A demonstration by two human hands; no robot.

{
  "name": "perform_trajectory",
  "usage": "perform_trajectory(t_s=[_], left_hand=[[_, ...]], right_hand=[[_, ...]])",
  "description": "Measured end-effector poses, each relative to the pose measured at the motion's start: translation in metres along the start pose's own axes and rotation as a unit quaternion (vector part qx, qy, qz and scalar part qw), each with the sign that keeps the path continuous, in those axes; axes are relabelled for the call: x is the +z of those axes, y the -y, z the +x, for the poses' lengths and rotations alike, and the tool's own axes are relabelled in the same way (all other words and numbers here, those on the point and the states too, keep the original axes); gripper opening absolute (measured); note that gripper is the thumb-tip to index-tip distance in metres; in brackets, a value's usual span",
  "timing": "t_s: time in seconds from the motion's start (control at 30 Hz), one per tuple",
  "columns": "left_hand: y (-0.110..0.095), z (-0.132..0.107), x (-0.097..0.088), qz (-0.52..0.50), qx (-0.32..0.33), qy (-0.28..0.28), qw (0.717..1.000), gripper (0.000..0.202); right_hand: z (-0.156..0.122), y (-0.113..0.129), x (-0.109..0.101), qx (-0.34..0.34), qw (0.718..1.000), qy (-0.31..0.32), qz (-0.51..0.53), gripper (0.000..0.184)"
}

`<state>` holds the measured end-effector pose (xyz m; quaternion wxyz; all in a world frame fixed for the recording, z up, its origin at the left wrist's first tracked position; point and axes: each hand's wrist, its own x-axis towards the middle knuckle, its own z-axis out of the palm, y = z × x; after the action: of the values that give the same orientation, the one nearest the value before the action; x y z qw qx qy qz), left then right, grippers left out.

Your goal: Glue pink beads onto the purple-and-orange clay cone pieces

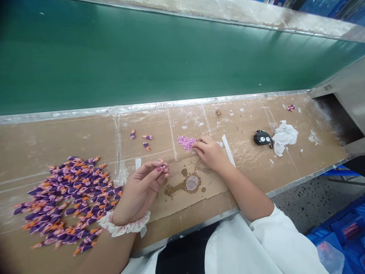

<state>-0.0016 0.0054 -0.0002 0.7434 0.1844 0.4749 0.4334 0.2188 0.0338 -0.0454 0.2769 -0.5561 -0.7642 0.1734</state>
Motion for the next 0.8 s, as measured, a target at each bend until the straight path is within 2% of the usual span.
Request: perform_trajectory(t_s=[0.4,0.63,0.8], left_hand=[[0.002,-0.001,0.003,-0.001,-0.002,0.003,1.000,0.021],[0.003,-0.001,0.003,0.000,0.002,0.010,1.000,0.020],[0.003,-0.001,0.001,-0.007,0.007,0.007,1.000,0.019]], right_hand=[[0.008,0.007,0.007,-0.020,0.993,0.048,-0.102,0.021],[0.006,0.001,0.002,-0.012,0.997,0.016,-0.075,0.019],[0.003,-0.001,-0.005,-0.038,0.997,0.017,-0.069,0.015]])
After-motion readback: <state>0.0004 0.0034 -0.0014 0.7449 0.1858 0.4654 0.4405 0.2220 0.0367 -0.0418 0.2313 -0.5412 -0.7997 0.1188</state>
